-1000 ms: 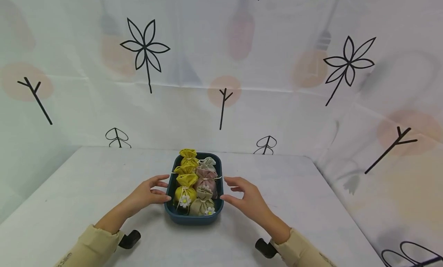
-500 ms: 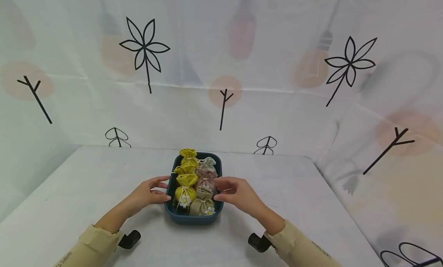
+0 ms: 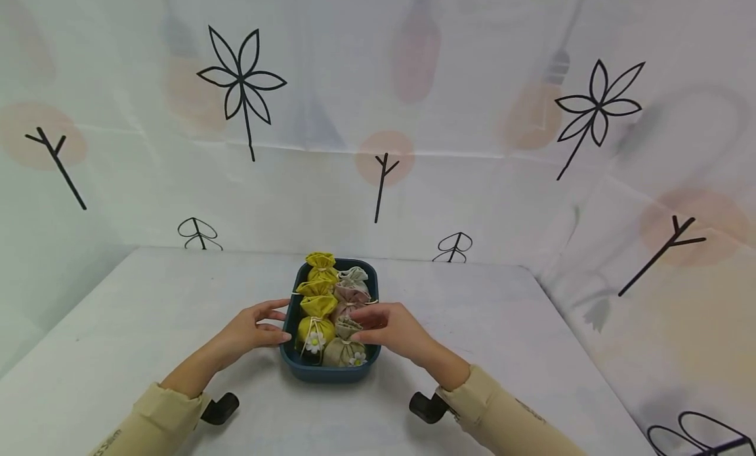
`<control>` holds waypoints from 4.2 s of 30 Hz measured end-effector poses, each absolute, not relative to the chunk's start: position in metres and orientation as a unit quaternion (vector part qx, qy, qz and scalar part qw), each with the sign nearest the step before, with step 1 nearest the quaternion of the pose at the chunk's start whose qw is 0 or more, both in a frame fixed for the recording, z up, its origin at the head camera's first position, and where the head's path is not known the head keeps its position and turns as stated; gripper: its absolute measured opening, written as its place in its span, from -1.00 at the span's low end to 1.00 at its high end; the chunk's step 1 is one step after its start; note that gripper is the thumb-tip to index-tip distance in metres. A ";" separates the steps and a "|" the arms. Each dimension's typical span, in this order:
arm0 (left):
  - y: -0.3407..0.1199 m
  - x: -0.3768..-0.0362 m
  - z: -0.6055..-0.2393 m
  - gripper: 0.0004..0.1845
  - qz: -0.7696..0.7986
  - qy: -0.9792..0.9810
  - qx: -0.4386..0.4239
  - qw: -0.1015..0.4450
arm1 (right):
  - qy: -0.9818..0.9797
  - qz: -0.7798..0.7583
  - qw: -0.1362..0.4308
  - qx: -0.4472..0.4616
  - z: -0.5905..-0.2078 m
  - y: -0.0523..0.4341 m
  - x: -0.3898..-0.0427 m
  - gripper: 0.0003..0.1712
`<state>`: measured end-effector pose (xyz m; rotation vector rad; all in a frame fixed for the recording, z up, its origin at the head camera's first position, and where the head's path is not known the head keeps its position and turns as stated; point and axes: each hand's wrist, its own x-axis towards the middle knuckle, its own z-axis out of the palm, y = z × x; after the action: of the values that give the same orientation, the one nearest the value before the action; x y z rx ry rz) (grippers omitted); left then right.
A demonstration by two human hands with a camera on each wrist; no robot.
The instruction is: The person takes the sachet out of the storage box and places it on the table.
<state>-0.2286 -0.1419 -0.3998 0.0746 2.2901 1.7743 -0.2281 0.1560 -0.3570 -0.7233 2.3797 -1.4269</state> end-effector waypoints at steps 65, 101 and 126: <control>-0.142 -0.227 -0.398 -0.21 0.610 0.783 0.023 0.121 | 0.779 -0.608 0.038 -0.149 -0.336 0.150 -0.225 -0.74; -0.142 -0.227 -0.401 -0.22 0.611 0.782 0.016 0.123 | 0.779 -0.614 -0.066 -0.109 -0.323 0.199 -0.217 -0.64; -0.141 -0.229 -0.407 -0.23 0.620 0.776 0.027 0.112 | 0.772 -0.624 -0.105 -0.063 -0.347 0.221 -0.249 -0.62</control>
<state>-0.2286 -0.1409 -0.4073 0.0799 2.2777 1.8217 -0.2494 0.2213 -0.3467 -0.2123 2.6023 -2.1020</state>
